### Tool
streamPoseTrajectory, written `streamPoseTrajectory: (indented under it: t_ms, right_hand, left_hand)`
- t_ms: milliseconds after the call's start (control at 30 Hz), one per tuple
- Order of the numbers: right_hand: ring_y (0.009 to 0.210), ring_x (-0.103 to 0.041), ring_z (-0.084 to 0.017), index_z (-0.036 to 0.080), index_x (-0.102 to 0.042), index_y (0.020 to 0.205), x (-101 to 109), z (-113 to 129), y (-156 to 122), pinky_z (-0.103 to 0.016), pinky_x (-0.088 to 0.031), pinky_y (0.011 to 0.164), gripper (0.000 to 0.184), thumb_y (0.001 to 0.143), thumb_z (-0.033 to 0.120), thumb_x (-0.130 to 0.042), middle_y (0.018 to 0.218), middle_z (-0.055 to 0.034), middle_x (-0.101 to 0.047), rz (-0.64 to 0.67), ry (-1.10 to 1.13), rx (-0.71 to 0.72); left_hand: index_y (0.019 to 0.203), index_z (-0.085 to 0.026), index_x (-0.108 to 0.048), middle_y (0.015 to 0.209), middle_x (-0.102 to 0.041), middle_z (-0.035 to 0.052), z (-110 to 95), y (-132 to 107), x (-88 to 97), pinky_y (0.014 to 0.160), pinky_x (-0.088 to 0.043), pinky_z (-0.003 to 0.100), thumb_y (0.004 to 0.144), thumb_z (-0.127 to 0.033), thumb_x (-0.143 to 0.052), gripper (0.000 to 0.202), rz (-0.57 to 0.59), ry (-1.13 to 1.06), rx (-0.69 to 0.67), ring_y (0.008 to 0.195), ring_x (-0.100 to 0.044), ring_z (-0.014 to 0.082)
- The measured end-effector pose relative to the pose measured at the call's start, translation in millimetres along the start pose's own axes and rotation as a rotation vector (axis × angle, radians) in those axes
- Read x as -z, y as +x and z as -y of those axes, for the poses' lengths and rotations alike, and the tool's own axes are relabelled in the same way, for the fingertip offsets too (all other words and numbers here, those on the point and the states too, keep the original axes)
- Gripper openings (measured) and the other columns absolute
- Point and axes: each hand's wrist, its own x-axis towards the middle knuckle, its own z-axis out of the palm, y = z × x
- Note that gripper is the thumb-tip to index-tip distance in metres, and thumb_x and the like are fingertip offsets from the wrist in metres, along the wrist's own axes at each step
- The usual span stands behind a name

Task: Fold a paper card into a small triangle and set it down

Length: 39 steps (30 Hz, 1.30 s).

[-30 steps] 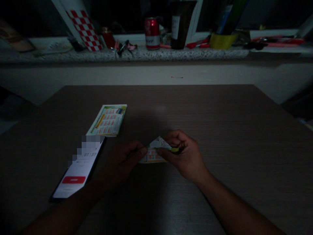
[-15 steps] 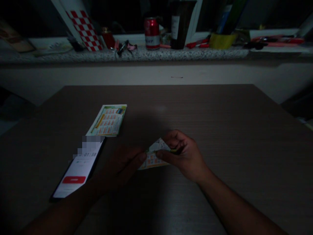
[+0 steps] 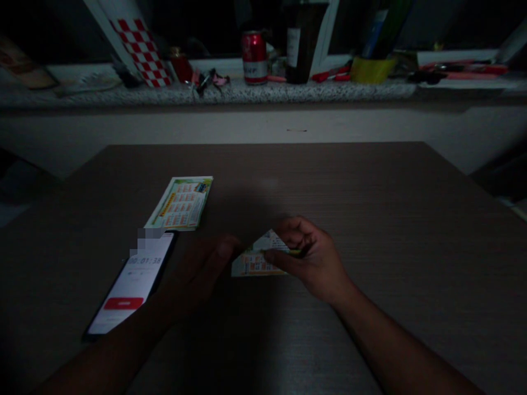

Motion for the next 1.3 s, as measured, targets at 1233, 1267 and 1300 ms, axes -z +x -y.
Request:
streamPoseTrajectory:
  t_ms: [1233,1267,1300]
  right_hand:
    - [0.078,-0.063,-0.017,0.023,-0.070,0.095,1.2,0.7,-5.6,-0.030,-0.052,0.065,0.014,0.082,0.018,-0.068,0.086,-0.0040,-0.065,-0.052,-0.710,0.563]
    - [0.076,-0.063,-0.017,0.023,-0.071,0.093,0.7,0.4,-5.9,-0.030,-0.052,0.064,0.013,0.082,0.017,-0.068,0.085,-0.0038,-0.065,-0.041,-0.692,0.552]
    - [0.075,-0.063,-0.016,0.023,-0.071,0.092,0.3,0.1,-6.1,-0.029,-0.051,0.063,0.011,0.083,0.017,-0.067,0.085,-0.0036,-0.066,-0.032,-0.677,0.538]
  left_hand:
    - [0.094,-0.021,-0.071,0.084,-0.073,-0.0011,1.9,3.1,-10.3,0.066,-0.049,0.024,0.081,-0.029,-0.068,0.015,-0.172,-0.258,0.224,0.076,-0.065,0.0151]
    - [0.093,-0.021,-0.071,0.083,-0.072,-0.0015,1.0,3.3,-10.0,0.065,-0.048,0.023,0.081,-0.028,-0.068,0.014,-0.170,-0.255,0.217,0.075,-0.065,0.0147]
    - [0.092,-0.021,-0.071,0.081,-0.072,-0.0017,0.0,3.5,-9.6,0.065,-0.048,0.023,0.081,-0.026,-0.068,0.012,-0.168,-0.249,0.211,0.074,-0.065,0.0144]
